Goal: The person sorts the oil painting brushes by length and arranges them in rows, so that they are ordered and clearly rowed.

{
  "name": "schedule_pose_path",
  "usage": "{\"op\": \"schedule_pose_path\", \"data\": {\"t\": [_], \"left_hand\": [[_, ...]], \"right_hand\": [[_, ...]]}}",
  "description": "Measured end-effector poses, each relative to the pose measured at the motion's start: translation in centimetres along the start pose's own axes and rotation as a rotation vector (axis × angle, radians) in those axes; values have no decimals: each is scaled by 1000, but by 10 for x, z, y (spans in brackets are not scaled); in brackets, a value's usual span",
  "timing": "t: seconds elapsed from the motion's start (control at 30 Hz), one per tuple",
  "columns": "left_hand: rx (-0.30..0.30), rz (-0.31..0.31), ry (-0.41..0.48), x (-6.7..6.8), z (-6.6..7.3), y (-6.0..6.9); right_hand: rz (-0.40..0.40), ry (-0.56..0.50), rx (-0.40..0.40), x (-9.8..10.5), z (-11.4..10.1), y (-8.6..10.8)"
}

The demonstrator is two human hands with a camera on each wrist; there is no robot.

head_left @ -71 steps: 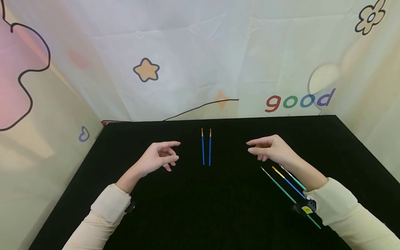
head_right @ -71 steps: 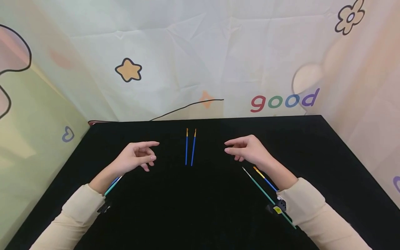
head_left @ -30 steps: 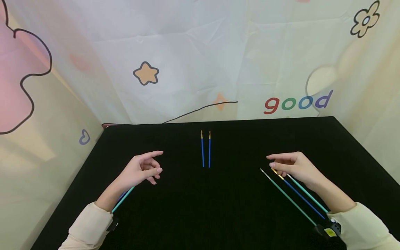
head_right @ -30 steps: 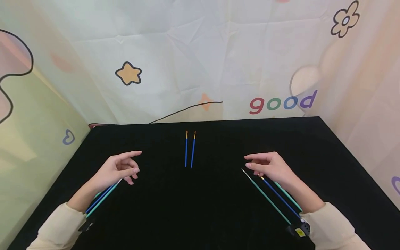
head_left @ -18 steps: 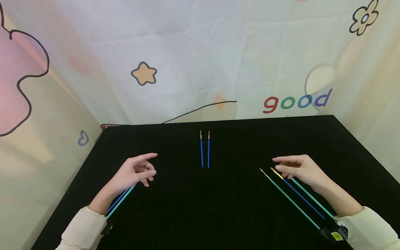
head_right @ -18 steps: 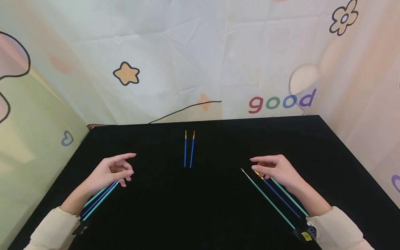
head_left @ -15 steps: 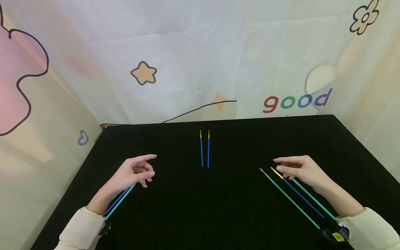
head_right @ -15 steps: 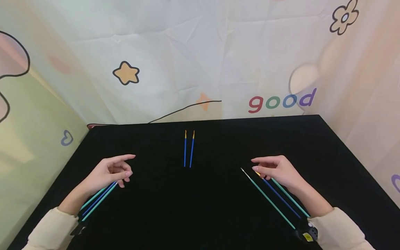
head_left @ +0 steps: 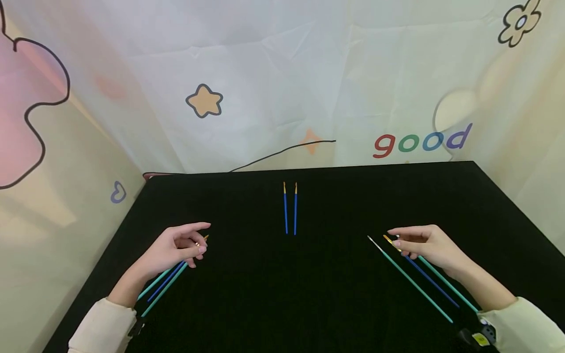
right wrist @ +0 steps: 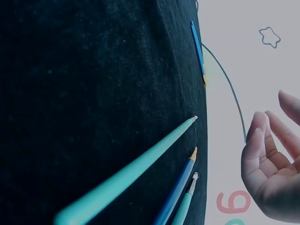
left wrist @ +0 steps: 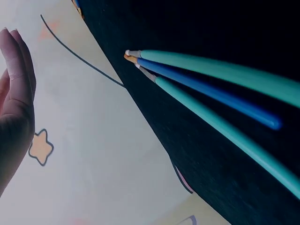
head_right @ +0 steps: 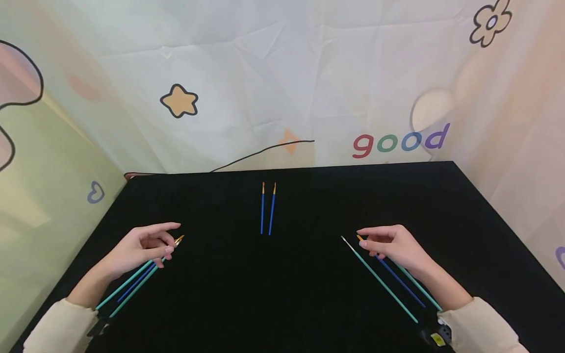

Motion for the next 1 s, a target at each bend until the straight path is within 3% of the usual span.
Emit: {"op": "schedule_pose_path", "data": {"t": [0.33, 0.63, 0.87, 1.0], "left_hand": [[27, -22, -3, 15, -10, 9], [141, -60, -92, 27, -32, 11], [222, -123, -80, 39, -44, 10], [237, -150, -88, 43, -50, 10]], "right_hand": [[3, 1, 5, 2, 2, -2], [-14, -5, 4, 4, 3, 1], [-1, 9, -11, 6, 0, 1], [-6, 21, 8, 8, -1, 1]]}}
Point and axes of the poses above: each hand's wrist, its own y-axis away from the middle knuckle, its own x-axis out of the back of the hand, z = x × y, the point moved 1 cm from there along -y, towards the middle knuckle, and after that the axes turned 11 degrees about z, right-handed, at the moved point
